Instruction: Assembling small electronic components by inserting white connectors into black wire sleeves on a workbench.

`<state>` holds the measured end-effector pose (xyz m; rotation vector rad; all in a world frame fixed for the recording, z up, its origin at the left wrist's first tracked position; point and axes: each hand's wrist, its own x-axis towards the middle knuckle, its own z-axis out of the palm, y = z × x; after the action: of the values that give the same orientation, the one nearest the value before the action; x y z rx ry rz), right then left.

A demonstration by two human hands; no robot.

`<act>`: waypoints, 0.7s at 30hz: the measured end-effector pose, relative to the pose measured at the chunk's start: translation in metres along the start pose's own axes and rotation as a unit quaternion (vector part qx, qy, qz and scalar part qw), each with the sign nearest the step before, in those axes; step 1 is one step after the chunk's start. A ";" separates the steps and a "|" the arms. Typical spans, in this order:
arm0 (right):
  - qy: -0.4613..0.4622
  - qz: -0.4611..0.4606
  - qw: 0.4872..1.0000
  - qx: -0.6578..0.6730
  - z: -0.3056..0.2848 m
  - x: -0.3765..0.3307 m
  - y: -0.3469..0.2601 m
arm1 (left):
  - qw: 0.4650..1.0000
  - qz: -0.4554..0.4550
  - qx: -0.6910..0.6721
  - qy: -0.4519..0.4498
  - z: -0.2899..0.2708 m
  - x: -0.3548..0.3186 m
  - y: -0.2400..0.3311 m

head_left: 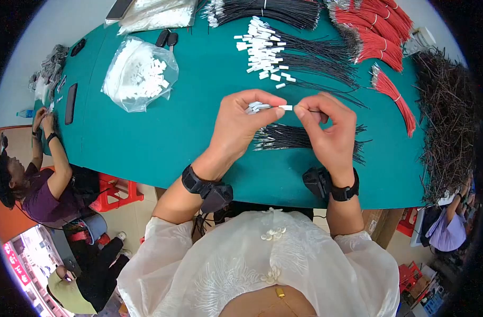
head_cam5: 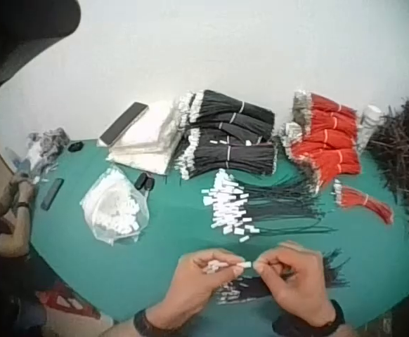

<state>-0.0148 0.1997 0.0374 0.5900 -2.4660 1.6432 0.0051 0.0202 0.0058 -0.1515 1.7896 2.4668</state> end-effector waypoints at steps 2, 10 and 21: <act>-0.003 -0.018 1.000 -0.009 0.001 0.000 0.002 | 1.000 -0.002 -0.003 0.001 0.000 0.000 0.000; -0.026 -0.013 0.999 -0.025 -0.005 0.003 -0.001 | 0.999 -0.017 -0.027 0.013 -0.001 0.002 0.004; -0.108 -0.141 0.954 -0.240 -0.020 0.012 0.025 | 0.955 -0.088 -0.260 0.116 -0.017 0.018 0.008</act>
<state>-0.0375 0.2237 0.0273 1.0253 -2.6316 0.8704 -0.0129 0.0020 0.0057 -0.6282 1.0782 2.8101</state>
